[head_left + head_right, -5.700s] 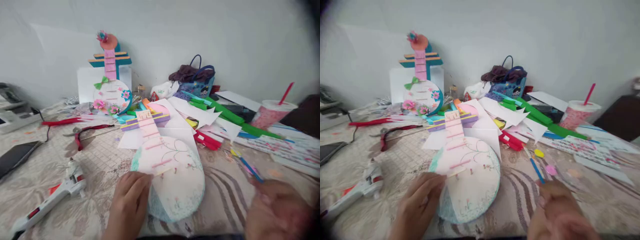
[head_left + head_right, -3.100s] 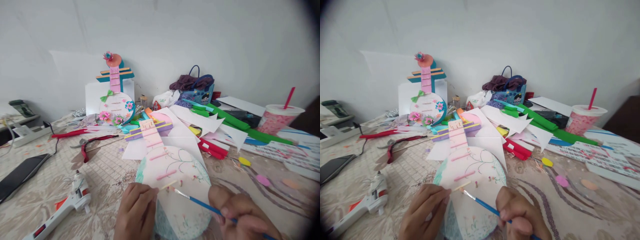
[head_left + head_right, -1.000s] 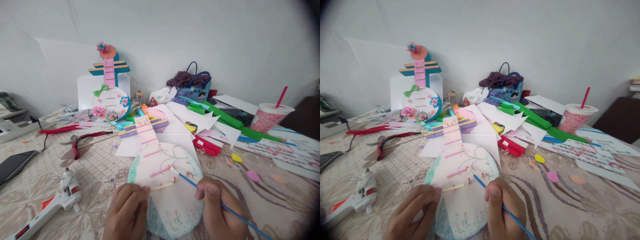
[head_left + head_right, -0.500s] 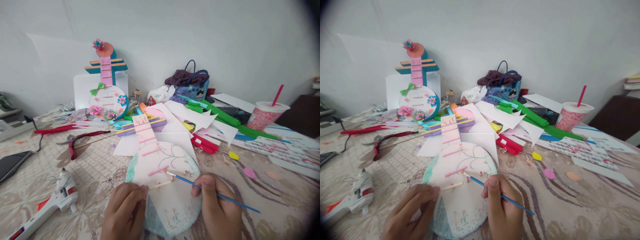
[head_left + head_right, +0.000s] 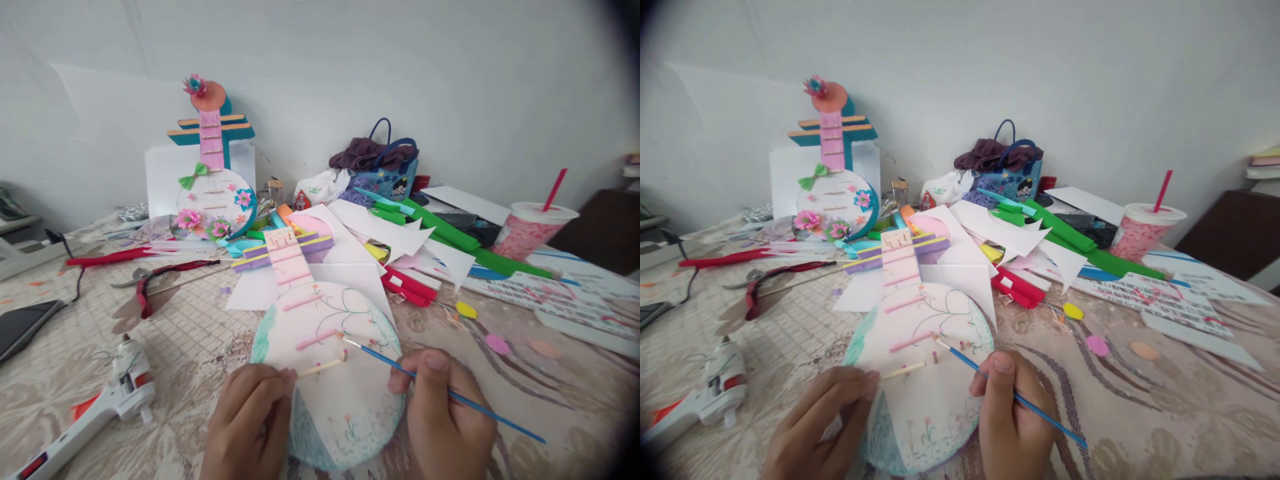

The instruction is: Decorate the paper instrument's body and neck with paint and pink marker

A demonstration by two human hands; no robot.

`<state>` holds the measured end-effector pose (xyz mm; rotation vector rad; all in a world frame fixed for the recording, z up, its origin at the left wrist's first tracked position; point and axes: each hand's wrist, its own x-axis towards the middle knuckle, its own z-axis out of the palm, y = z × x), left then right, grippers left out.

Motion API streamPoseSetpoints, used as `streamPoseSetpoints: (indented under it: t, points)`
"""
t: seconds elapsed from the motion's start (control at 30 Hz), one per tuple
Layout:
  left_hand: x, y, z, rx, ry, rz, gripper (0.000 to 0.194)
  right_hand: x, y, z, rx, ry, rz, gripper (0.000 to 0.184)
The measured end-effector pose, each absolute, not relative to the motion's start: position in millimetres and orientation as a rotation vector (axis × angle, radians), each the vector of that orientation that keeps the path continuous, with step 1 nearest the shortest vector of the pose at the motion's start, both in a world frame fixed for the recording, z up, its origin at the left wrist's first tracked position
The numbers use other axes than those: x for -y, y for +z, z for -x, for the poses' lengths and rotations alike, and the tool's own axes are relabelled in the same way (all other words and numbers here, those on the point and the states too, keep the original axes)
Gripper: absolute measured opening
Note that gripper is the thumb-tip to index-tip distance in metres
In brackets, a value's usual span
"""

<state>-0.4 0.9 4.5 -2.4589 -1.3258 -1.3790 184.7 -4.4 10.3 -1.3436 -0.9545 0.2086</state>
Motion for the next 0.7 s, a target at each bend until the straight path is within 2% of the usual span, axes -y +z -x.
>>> streamPoseSetpoints:
  t: [0.43, 0.6, 0.7]
  points:
    - [0, 4, 0, 1.332, -1.397, 2.457, 0.014, 3, 16, -185, 0.949, 0.249, 1.4, 0.045]
    - [-1, 2, 2, 1.291, -1.408, 2.455, 0.016, -14, 38, -203, 1.134, 0.356, 1.33, 0.041]
    - [-1, 1, 2, 1.283, -1.444, 2.42, 0.016, -35, 56, -208, 1.228, 0.532, 1.235, 0.042]
